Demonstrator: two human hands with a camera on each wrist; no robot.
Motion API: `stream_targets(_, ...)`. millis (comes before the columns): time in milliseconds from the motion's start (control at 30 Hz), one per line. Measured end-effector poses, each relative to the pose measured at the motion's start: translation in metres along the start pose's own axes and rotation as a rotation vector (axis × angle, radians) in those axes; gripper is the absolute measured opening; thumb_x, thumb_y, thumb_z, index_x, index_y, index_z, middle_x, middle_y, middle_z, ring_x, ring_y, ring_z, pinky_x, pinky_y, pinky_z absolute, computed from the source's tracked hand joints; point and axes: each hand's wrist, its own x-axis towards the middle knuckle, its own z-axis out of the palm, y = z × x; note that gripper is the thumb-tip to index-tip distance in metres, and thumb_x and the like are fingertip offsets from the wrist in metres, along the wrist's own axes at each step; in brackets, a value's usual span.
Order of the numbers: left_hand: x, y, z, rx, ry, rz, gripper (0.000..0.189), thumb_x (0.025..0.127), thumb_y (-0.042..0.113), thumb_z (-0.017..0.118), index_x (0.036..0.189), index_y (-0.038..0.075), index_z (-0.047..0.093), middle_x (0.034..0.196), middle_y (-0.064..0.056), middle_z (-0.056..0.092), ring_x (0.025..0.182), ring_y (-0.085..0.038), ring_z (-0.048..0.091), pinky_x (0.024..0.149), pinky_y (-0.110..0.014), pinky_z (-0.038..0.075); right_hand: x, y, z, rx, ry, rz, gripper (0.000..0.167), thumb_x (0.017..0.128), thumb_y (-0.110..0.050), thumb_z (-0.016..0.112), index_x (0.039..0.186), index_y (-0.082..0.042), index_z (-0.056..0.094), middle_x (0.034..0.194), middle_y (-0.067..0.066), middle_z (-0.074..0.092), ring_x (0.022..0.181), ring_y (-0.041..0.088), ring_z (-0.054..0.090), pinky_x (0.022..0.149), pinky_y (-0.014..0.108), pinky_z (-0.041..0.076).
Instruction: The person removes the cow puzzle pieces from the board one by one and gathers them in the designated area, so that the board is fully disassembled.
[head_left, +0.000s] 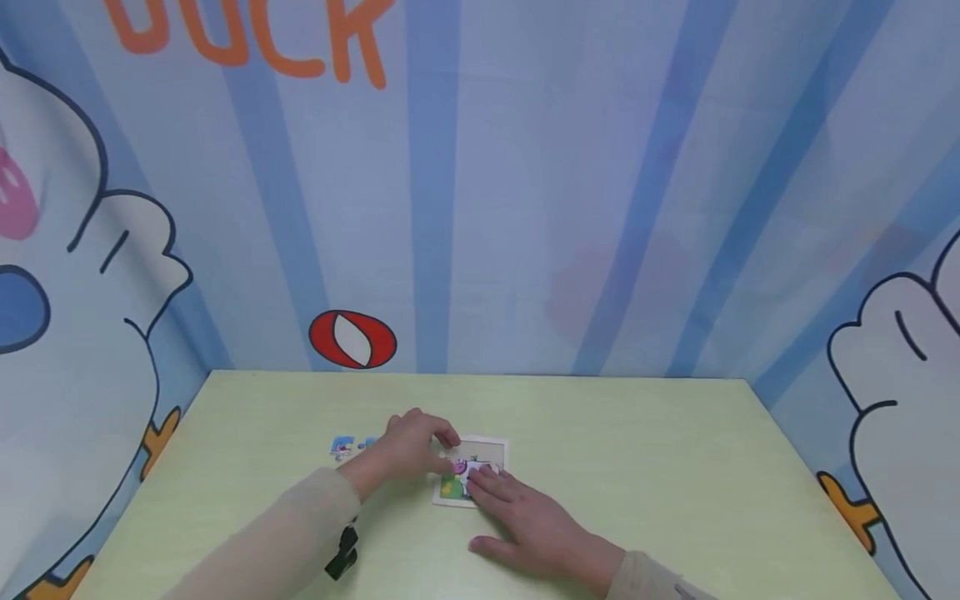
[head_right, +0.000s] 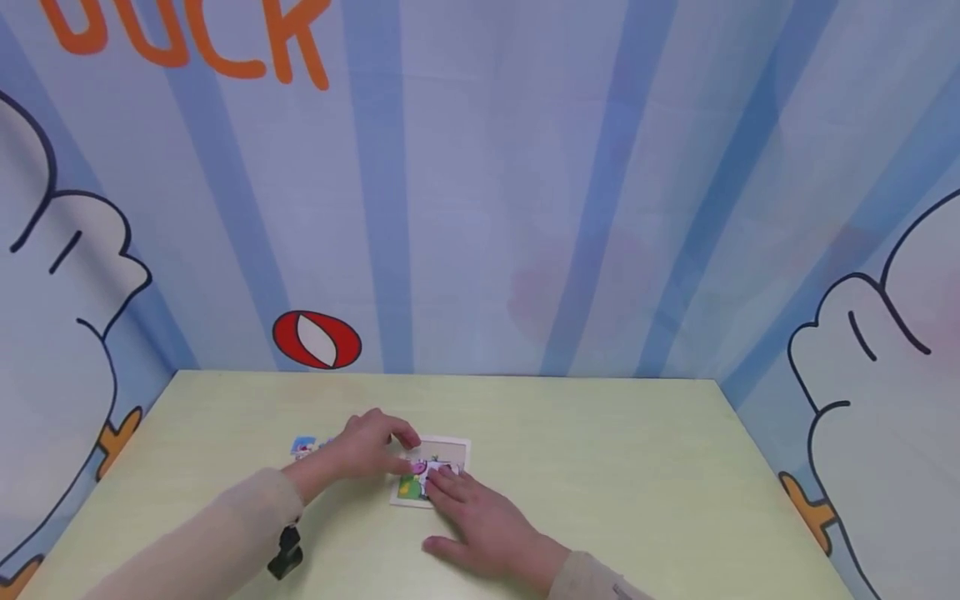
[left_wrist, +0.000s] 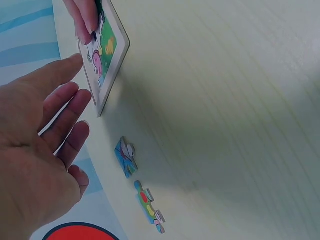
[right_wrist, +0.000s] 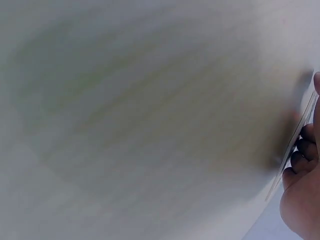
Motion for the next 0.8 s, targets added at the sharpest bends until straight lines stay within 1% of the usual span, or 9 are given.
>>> stream_targets(133, -0.0007, -0.0006, 0.0022, -0.011, -0.015, 0.01, 0.025, 0.088, 0.024, 0.091, 0.11, 0.018, 0.08, 0.101, 0.007, 0.072, 0.108, -0.021, 0.054, 0.111, -0.057, 0.035, -0.0001, -0.0014, -0.0006, 0.004, -0.025, 0.009, 0.078, 0.108, -0.063, 0.048, 0.166, -0.012, 0.037, 0.173, 0.003, 0.033, 0.16, 0.024, 0.031, 0.125, 0.045, 0.032)
stream_targets(300, -0.0015, -0.0011, 0.0015, -0.019, -0.027, 0.016, 0.024, 0.088, 0.023, 0.09, 0.11, 0.017, 0.08, 0.101, 0.006, 0.071, 0.107, -0.02, 0.053, 0.108, -0.055, 0.036, 0.0001, -0.0012, -0.0011, -0.019, -0.006, -0.017, 0.077, 0.109, -0.061, 0.048, 0.165, -0.009, 0.039, 0.172, 0.005, 0.036, 0.159, 0.024, 0.033, 0.125, 0.044, 0.033)
stream_targets(467, -0.0022, -0.0023, 0.0019, -0.023, -0.04, 0.015, 0.022, 0.089, 0.021, 0.089, 0.108, 0.018, 0.081, 0.099, 0.007, 0.07, 0.107, -0.02, 0.053, 0.107, -0.053, 0.038, 0.0006, -0.0009, -0.0006, -0.003, -0.015, -0.007, 0.077, 0.109, -0.062, 0.047, 0.165, -0.011, 0.039, 0.172, 0.004, 0.035, 0.159, 0.023, 0.032, 0.125, 0.044, 0.034)
stream_targets(600, -0.001, -0.0042, 0.0035, -0.02, -0.042, 0.021, 0.019, 0.089, 0.02, 0.089, 0.106, 0.019, 0.082, 0.097, 0.008, 0.07, 0.106, -0.019, 0.052, 0.107, -0.053, 0.037, 0.0008, -0.0004, 0.0, 0.002, -0.002, -0.008, 0.076, 0.109, -0.062, 0.047, 0.165, -0.011, 0.04, 0.172, 0.004, 0.037, 0.159, 0.024, 0.034, 0.124, 0.045, 0.035)
stream_targets(800, 0.0023, -0.0068, 0.0066, -0.007, -0.048, 0.034, 0.016, 0.089, 0.02, 0.089, 0.104, 0.02, 0.082, 0.096, 0.009, 0.069, 0.103, -0.018, 0.051, 0.103, -0.049, 0.039, 0.0007, -0.0004, -0.0003, 0.022, 0.003, -0.004, 0.076, 0.109, -0.061, 0.048, 0.164, -0.01, 0.041, 0.171, 0.005, 0.038, 0.158, 0.024, 0.034, 0.124, 0.045, 0.036)
